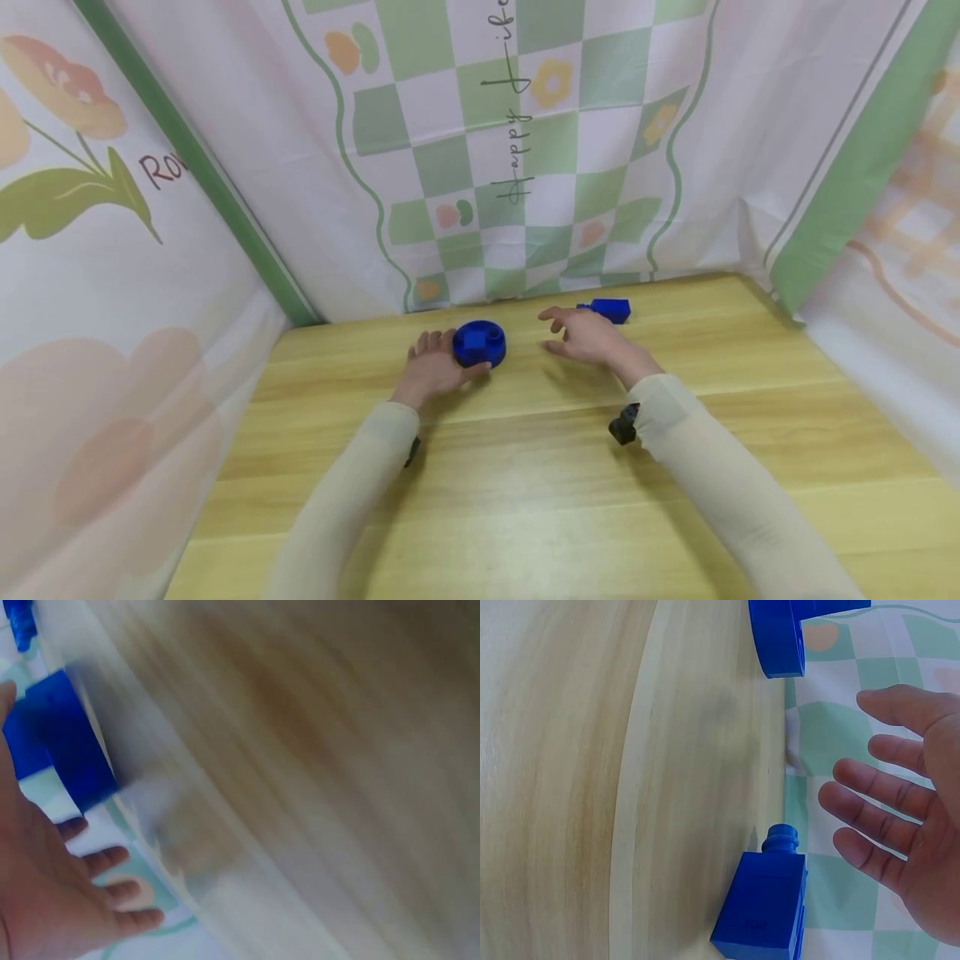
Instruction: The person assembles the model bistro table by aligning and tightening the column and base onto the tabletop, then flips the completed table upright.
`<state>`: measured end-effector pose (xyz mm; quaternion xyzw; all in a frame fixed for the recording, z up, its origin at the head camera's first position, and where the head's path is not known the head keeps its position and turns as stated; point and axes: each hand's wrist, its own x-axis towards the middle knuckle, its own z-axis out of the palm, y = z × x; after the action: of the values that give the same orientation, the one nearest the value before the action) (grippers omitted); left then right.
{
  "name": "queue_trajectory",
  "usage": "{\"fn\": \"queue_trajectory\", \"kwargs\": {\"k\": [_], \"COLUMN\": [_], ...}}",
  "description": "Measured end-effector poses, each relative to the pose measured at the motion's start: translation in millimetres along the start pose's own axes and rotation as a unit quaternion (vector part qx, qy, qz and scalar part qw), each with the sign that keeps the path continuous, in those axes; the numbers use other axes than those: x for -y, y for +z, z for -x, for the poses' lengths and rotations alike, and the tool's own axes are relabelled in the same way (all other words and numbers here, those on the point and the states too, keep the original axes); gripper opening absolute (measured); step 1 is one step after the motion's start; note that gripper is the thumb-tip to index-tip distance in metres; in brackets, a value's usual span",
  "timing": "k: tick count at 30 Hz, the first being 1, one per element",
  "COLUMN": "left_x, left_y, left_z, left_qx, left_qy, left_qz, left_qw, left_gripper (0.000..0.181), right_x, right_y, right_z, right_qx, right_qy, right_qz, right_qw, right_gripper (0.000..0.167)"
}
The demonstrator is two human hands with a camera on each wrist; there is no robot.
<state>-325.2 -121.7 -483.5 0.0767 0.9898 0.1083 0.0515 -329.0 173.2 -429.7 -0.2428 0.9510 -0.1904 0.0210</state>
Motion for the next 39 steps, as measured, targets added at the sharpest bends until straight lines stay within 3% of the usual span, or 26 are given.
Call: {"fn": "queue_trajectory", "kwargs": {"k": [3,10,22,31,39], "left_x": [-7.2,-14.4,-12.3,-6.0,-3.1], "left_y": [2.1,-1.5,-7.0,-7.2,-7.9], "left_z": [-0.2,4.3,8.8,7.1,5.7], "left_qx": [-0.005,0.005,0.021,0.013,0.018], "left_qy": [-0.020,-0.037,-0.030,-0.019,-0.012], "left_qz": [-0.003,-0.005,0.011,0.049,0.067], "left_qw": [0.9998,0.9993,0.9993,0.9986,0.9976], "left_gripper": [0.113,0.102,0.098,0.092,0.098], "right_x": [-0.7,-3.2,-6.4,-11.0,-17.3], "right_y": [0.7,-1.3,0.7,-0.5,-2.6], "right_z": [0.6,3.1,6.7,12.8,19.0], "right_qx": [0.001,-0.003,0.001,-0.015,-0.024], "right_qy": [-0.006,0.002,0.001,0.001,0.001], "right_qz": [-0.001,0.003,-0.003,0.002,0.001], "right_qw": [1.0000,1.0000,1.0000,0.9999,0.9997], "right_gripper": [0.054,0.055,0.054,0.053,0.054]}}
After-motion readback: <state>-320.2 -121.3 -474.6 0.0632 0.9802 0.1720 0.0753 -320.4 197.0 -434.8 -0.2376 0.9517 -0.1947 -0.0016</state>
